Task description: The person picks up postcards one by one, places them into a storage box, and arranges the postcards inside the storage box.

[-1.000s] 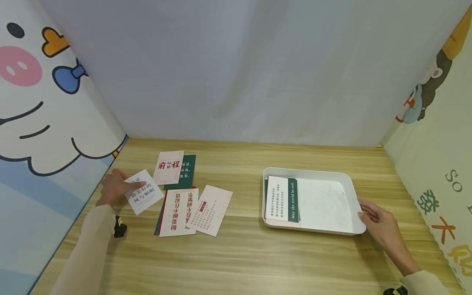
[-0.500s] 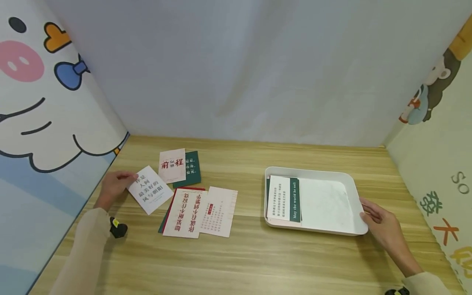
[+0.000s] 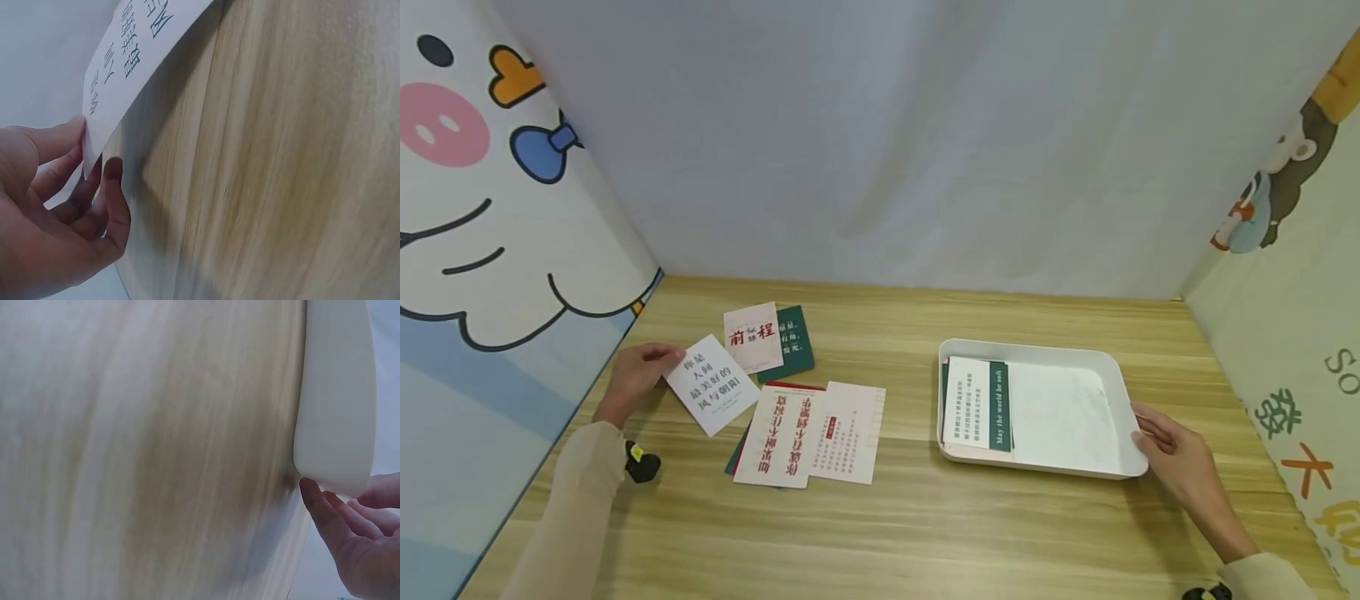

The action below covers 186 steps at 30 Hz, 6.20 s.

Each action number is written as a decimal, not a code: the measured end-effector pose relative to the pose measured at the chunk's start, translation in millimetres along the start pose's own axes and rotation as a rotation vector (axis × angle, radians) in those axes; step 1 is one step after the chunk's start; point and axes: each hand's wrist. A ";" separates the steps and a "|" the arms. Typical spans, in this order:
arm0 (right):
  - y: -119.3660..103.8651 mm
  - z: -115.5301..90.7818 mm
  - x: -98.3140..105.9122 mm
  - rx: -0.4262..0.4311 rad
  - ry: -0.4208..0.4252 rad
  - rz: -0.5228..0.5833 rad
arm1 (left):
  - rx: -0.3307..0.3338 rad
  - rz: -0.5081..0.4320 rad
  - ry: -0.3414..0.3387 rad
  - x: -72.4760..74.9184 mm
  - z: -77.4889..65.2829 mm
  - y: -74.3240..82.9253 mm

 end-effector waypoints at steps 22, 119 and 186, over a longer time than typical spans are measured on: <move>-2.5 -0.4 -2.1 -0.017 -0.016 -0.011 | 0.214 -0.205 0.063 -12.5 -11.3 14.0; 3.1 -2.2 2.8 0.021 -0.009 -0.007 | -0.194 -0.639 -0.204 -54.2 -17.3 105.8; 0.7 -2.4 1.6 0.041 0.011 0.040 | -0.398 -0.625 -0.520 -159.6 -21.4 197.2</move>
Point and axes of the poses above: each hand's wrist, its own z-axis towards the middle knuckle, its own x-axis out of the back of the hand, y = z × x, and after that the axes turned 5 degrees about -x, right-handed
